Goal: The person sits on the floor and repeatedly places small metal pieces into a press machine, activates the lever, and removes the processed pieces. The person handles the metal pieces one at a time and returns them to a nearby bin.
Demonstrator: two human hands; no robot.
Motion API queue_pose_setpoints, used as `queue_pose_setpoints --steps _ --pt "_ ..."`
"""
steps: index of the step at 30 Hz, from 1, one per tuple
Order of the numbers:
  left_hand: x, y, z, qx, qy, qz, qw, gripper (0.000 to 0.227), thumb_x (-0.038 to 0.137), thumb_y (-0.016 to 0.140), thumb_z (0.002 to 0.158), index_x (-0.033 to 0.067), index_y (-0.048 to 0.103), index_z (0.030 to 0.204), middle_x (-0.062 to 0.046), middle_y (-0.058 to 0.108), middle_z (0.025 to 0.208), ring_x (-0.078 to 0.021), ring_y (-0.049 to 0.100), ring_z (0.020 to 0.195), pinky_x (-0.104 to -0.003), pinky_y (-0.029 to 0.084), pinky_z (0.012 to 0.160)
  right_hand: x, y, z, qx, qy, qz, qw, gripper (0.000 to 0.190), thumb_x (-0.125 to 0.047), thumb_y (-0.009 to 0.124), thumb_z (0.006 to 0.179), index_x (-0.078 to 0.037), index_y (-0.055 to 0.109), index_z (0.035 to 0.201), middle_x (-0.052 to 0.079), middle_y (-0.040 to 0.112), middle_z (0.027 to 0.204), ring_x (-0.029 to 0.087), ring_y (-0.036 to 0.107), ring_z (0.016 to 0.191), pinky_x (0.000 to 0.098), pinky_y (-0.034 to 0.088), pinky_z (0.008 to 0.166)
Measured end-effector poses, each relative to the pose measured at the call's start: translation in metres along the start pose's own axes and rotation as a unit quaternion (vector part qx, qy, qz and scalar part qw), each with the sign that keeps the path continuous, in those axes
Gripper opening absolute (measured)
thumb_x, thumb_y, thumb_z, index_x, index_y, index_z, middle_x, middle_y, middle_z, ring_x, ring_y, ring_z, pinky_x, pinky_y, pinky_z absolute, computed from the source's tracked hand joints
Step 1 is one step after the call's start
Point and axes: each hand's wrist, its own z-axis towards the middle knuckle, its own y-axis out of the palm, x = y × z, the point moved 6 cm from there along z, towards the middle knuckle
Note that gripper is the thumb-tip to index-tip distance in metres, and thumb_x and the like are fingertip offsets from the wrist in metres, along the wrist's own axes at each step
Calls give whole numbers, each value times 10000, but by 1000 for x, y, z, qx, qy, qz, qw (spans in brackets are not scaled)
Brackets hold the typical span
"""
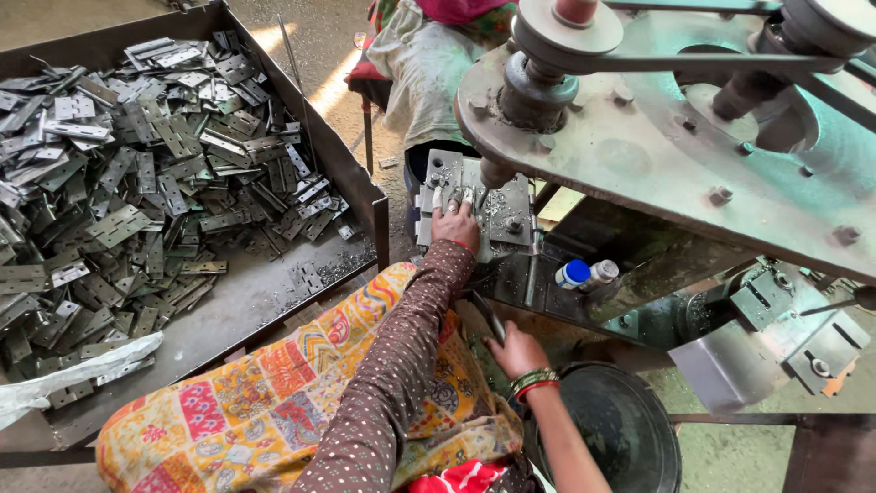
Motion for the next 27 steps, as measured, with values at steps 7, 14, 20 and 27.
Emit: queue_pose_setpoints --steps 7,14,20,27 --pt "-2 1 -5 -8 14 -15 1000 189 171 606 872 110 785 882 -73 669 1172 -256 620 1155 -457 417 962 8 44 -34 62 35 70 995 415 -425 667 888 -41 652 1047 306 691 857 497 680 851 580 535 754" --pt "3 -12 -28 5 48 -13 999 195 185 608 825 99 781 849 -65 655 1154 -264 591 1173 -477 399 1031 0 33 -23 27 -5 59 998 456 -390 709 861 7 610 1062 307 691 970 494 669 889 570 538 752" --pt "-3 -3 -16 -50 20 -28 998 206 156 594 839 111 786 901 -64 644 1196 -255 577 1200 -486 403 1016 -2 -5 -3 -39 22 -56 997 518 -477 710 879 -7 579 1055 277 712 954 451 693 901 535 554 809" --pt "-8 3 3 -69 14 -33 997 214 181 588 883 124 794 893 -41 643 1246 -232 573 1238 -471 408 1035 -4 26 -31 78 33 55 995 384 -411 679 867 -75 651 1050 287 703 888 485 678 835 584 532 726"
